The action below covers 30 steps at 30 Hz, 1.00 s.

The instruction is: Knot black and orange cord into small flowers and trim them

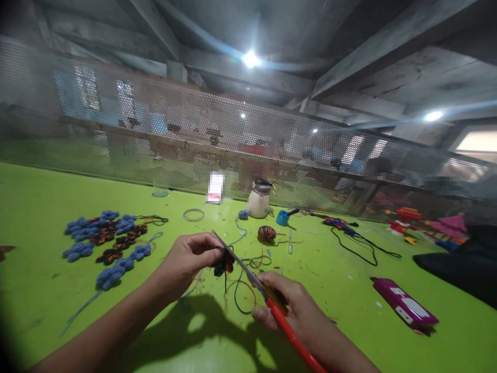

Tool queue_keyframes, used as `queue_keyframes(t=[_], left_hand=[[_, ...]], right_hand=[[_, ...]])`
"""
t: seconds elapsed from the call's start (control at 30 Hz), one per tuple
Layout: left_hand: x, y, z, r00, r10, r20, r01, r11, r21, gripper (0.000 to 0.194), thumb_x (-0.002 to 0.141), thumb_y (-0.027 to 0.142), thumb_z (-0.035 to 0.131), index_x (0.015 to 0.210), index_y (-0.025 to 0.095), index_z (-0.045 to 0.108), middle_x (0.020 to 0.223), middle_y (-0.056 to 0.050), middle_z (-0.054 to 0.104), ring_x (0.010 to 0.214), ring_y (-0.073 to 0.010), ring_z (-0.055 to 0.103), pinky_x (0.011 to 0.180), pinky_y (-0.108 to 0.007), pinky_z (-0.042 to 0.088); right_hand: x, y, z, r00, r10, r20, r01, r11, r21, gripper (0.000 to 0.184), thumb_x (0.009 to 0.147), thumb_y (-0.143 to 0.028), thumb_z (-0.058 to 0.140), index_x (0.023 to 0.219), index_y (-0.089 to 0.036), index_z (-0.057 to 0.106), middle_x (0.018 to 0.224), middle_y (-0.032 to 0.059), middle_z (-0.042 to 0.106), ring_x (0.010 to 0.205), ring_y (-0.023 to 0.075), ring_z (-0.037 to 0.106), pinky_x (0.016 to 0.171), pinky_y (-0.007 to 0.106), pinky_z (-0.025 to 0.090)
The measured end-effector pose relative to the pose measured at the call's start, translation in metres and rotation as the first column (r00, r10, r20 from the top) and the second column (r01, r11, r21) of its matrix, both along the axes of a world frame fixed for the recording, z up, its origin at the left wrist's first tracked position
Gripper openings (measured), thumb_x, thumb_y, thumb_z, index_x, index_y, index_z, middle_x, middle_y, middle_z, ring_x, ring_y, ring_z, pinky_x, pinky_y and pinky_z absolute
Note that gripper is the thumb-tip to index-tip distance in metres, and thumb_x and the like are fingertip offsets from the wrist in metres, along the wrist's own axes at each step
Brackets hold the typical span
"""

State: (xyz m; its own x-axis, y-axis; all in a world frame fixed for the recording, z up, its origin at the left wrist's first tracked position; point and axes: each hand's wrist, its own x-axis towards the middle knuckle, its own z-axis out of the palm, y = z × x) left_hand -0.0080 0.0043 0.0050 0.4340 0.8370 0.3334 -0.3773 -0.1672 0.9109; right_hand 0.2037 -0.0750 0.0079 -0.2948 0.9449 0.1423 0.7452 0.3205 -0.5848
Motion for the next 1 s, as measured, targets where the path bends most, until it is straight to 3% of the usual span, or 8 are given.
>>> queue_keyframes(t=[0.2,0.43,0.67,0.83,1.0], left_hand=[[0.001,0.000,0.000,0.999,-0.018,0.031,0.018,1.000,-0.022,0.004,0.069,0.014,0.064,0.065,0.014,0.061,0.061,-0.003,0.066,0.057,-0.0135,0.062,0.056,-0.026,0.049],[0.001,0.001,-0.002,0.999,-0.022,0.035,0.023,1.000,-0.019,0.004,0.070,0.014,0.063,0.066,0.014,0.061,0.063,-0.002,0.065,0.058,-0.0135,0.062,0.057,-0.026,0.048],[0.001,0.001,-0.002,0.999,-0.023,0.023,0.023,1.000,-0.015,0.005,0.070,0.015,0.064,0.067,0.012,0.060,0.064,-0.004,0.066,0.058,-0.0132,0.061,0.057,-0.026,0.048],[0.000,0.003,-0.002,0.999,-0.031,0.021,0.031,1.000,-0.006,0.009,0.070,0.017,0.065,0.067,0.011,0.059,0.065,-0.004,0.064,0.059,-0.0136,0.061,0.056,-0.026,0.046],[-0.003,0.005,-0.003,1.000,0.004,-0.017,-0.004,1.000,-0.011,0.010,0.071,0.020,0.065,0.071,0.010,0.061,0.067,-0.007,0.066,0.062,-0.0150,0.062,0.058,-0.026,0.044]], right_hand=[[-0.002,-0.001,-0.001,0.998,0.012,-0.061,-0.016,0.998,-0.062,0.023,0.080,-0.040,0.051,0.085,-0.018,0.054,0.067,-0.0023,0.039,0.059,0.0113,0.037,0.054,0.022,0.036],[-0.005,-0.002,0.000,0.994,0.022,-0.107,-0.032,0.995,-0.093,0.025,0.081,-0.042,0.049,0.086,-0.018,0.053,0.066,-0.0028,0.036,0.058,0.0114,0.035,0.052,0.022,0.035],[-0.002,-0.001,-0.005,0.995,0.022,-0.097,-0.026,0.999,-0.040,0.021,0.081,-0.034,0.050,0.092,-0.018,0.055,0.067,-0.0021,0.038,0.059,0.0116,0.036,0.053,0.022,0.034],[-0.001,0.000,-0.008,0.997,0.012,-0.080,-0.012,1.000,-0.005,0.025,0.080,-0.038,0.050,0.093,-0.018,0.057,0.069,0.0000,0.046,0.060,0.0129,0.039,0.053,0.023,0.035],[0.006,0.003,-0.011,0.989,-0.140,-0.037,0.141,0.989,0.032,0.037,0.077,-0.048,0.050,0.097,-0.017,0.058,0.066,0.0013,0.051,0.057,0.0147,0.043,0.051,0.025,0.036]])
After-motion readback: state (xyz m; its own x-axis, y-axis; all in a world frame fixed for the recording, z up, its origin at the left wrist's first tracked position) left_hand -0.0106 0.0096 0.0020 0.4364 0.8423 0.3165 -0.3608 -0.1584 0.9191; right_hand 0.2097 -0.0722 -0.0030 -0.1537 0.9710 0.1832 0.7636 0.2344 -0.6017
